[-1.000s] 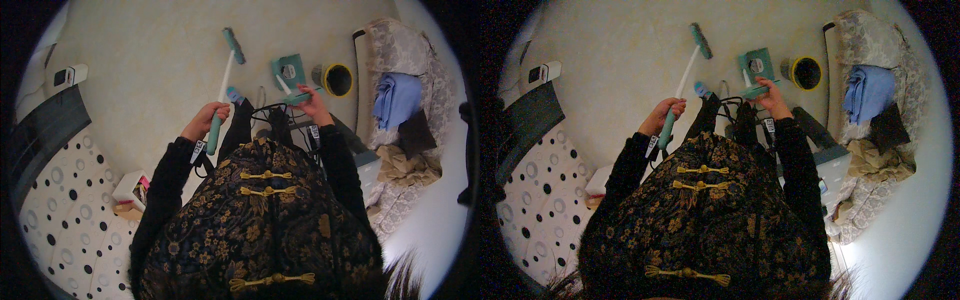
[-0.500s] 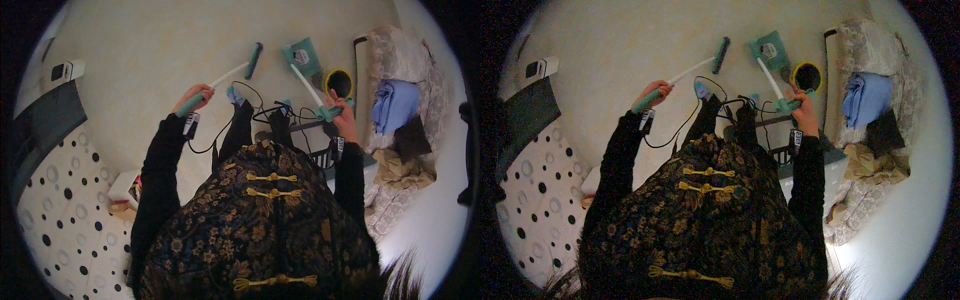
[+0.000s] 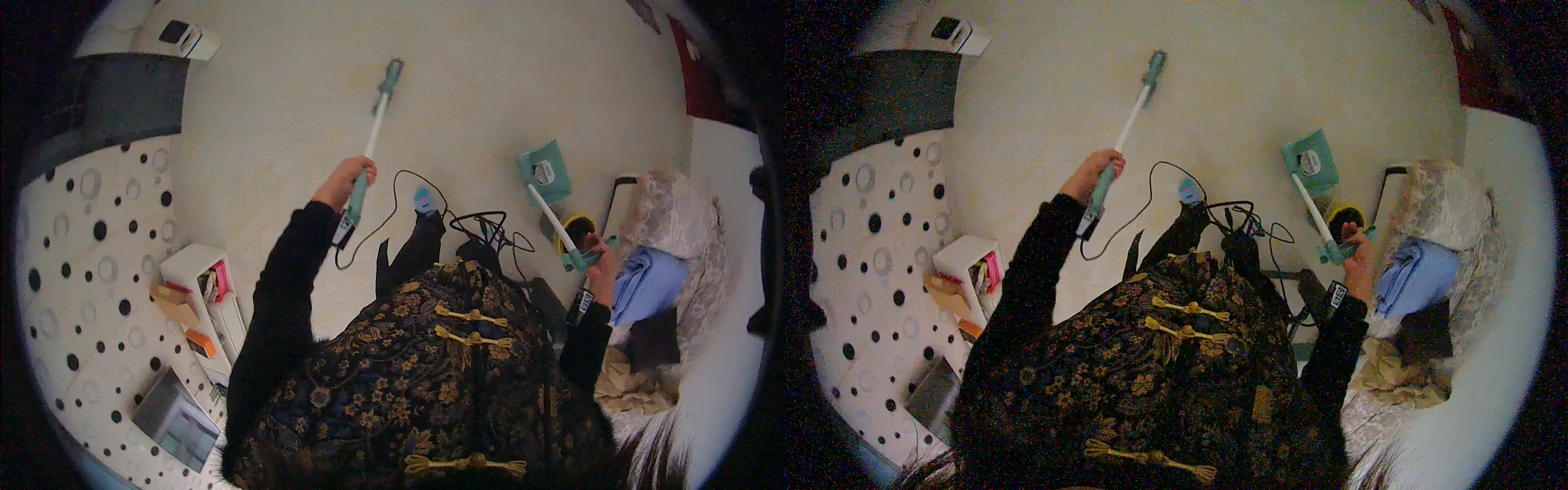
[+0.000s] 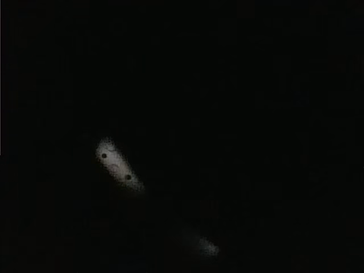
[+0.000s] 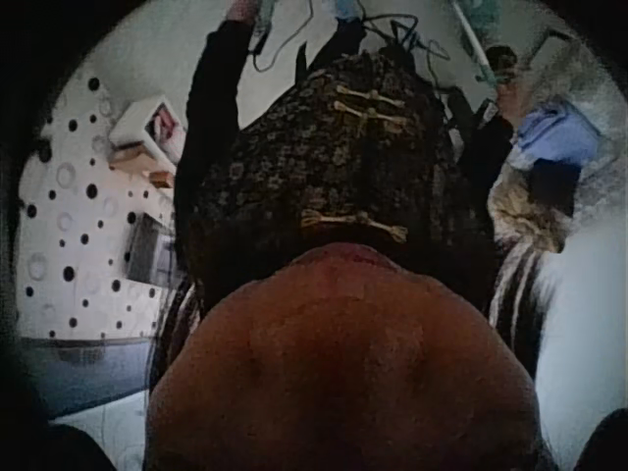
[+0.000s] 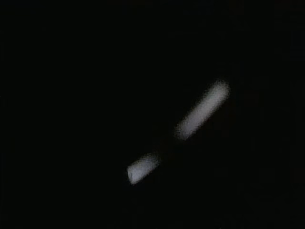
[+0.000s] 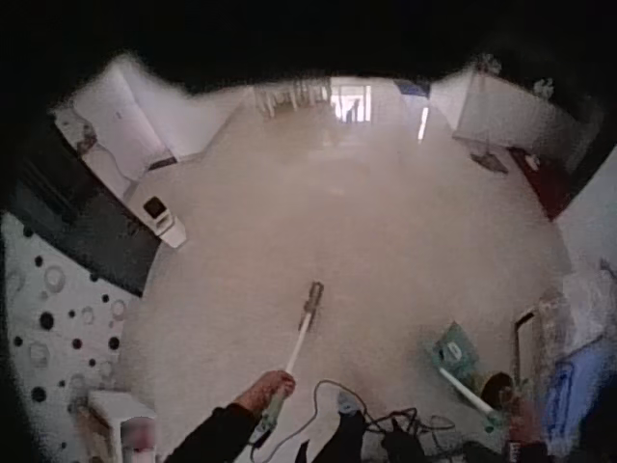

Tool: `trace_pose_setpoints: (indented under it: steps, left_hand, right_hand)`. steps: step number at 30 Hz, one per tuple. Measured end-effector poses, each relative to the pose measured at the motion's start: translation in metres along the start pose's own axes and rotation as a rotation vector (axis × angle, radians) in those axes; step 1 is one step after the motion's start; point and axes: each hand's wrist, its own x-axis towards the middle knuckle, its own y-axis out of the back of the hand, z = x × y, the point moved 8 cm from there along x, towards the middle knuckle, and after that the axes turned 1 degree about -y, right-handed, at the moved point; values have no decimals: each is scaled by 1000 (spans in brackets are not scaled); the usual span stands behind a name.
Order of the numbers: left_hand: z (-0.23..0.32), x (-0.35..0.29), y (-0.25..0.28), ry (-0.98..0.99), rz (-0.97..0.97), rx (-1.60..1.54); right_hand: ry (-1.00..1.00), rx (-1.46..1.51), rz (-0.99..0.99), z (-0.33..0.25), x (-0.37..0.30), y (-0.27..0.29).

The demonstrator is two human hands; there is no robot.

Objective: The person sweeps a tiled floor with a broom and dustpan, gathering debris into the dustpan. They move around furniture and a sofa, then sweep a staircase while holding the broom and dustpan.

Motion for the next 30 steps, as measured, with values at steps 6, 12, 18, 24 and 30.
trace_pose_setpoints:
  steps: [6, 12, 18, 24, 30]
  left_hand:
    - [-68, -48, -29, 213, -47, -383]
    - [-75, -66, -8, 333, -95, -634]
    - [-47, -56, 28, 190, -104, -537]
    - [-12, -28, 49, -25, -12, -406]
    - [-30, -67, -19, -259, 178, -193]
  right_hand:
    - [236, -197, -295, -41, -16, -30]
    - [70, -50, -243, -30, -17, -32]
    - [-193, 111, -253, -14, 26, -12]
    - [-210, 34, -180, -19, 12, -3]
    - [-270, 68, -251, -30, -4, -10]
